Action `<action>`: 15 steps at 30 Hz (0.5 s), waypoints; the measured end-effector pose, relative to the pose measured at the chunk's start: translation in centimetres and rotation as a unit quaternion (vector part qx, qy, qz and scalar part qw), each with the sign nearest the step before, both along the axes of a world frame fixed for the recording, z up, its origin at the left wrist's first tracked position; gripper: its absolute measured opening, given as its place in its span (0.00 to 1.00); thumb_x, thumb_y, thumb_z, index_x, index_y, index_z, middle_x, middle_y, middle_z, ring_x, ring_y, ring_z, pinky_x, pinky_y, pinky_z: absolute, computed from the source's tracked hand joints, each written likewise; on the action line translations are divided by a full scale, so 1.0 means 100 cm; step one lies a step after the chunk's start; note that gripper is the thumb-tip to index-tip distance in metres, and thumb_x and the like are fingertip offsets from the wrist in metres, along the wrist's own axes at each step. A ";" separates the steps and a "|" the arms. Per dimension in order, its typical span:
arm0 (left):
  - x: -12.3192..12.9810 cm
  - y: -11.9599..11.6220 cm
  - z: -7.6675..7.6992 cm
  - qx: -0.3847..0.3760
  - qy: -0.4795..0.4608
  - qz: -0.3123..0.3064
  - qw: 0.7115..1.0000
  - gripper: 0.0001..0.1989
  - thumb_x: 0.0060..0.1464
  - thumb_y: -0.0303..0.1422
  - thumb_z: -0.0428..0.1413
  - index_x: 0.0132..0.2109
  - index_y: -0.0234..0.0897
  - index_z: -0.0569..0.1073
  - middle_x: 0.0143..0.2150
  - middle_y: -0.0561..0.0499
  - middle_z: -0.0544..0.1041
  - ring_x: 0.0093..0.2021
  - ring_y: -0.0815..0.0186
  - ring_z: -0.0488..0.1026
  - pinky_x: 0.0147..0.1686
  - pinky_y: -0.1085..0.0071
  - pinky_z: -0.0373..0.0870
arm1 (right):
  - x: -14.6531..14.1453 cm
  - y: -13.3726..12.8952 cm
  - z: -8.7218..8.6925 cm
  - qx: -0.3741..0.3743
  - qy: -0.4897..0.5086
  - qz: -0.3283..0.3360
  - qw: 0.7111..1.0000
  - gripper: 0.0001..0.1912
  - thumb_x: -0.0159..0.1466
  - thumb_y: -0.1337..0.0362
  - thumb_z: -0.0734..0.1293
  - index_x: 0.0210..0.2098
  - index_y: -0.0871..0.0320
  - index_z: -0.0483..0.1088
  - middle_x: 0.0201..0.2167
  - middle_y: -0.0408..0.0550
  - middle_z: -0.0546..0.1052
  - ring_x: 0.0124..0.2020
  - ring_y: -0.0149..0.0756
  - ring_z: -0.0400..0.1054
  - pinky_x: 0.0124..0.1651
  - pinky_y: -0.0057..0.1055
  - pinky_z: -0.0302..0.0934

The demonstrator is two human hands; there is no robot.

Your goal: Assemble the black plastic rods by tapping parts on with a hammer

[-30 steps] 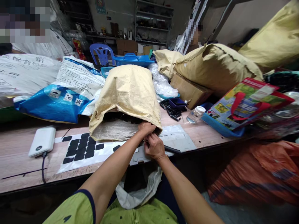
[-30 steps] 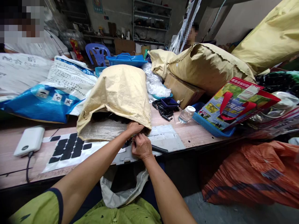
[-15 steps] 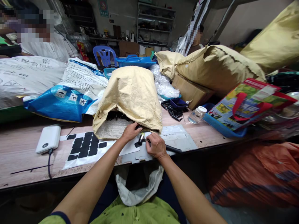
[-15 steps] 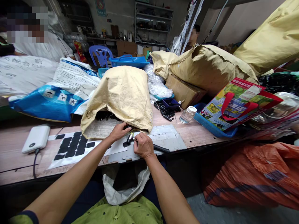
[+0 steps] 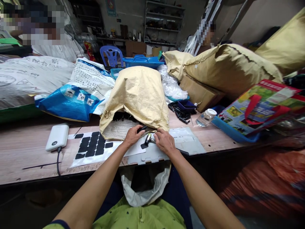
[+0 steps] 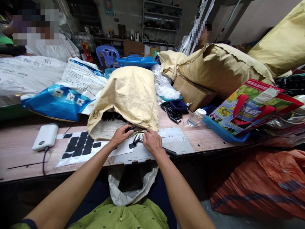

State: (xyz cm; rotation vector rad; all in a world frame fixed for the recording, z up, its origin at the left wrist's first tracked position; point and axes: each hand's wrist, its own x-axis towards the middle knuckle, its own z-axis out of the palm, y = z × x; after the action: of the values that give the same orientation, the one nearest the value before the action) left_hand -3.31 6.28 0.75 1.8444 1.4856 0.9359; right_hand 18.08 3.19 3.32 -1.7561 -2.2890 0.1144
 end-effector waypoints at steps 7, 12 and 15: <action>-0.008 -0.003 0.001 0.011 0.051 0.026 0.998 0.14 0.60 0.39 0.57 0.49 0.40 0.79 0.41 0.49 0.82 0.41 0.59 0.76 0.42 0.65 0.69 | 0.026 -0.007 0.011 -0.046 -0.049 0.017 0.998 0.21 0.74 0.55 0.55 0.44 0.53 0.80 0.50 0.49 0.78 0.50 0.39 0.69 0.53 0.32 0.59; -0.018 -0.008 -0.007 0.063 0.100 -0.005 0.993 0.13 0.60 0.36 0.57 0.49 0.40 0.79 0.46 0.47 0.82 0.48 0.55 0.74 0.51 0.60 0.69 | 0.057 -0.014 0.014 -0.042 -0.063 0.036 0.996 0.20 0.74 0.58 0.56 0.44 0.53 0.80 0.50 0.48 0.78 0.49 0.38 0.68 0.53 0.32 0.59; -0.022 -0.014 -0.010 0.070 0.094 -0.010 0.993 0.12 0.61 0.36 0.57 0.49 0.40 0.79 0.47 0.46 0.81 0.49 0.56 0.74 0.53 0.59 0.69 | 0.061 -0.015 0.015 -0.030 -0.061 0.041 0.997 0.18 0.73 0.58 0.58 0.41 0.54 0.80 0.47 0.48 0.79 0.48 0.39 0.67 0.52 0.34 0.59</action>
State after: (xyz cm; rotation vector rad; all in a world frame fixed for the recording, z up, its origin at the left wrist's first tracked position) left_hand -5.54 4.90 -0.28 2.0942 1.5418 0.8982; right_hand 24.16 1.73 4.81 -1.7416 -2.4699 0.0958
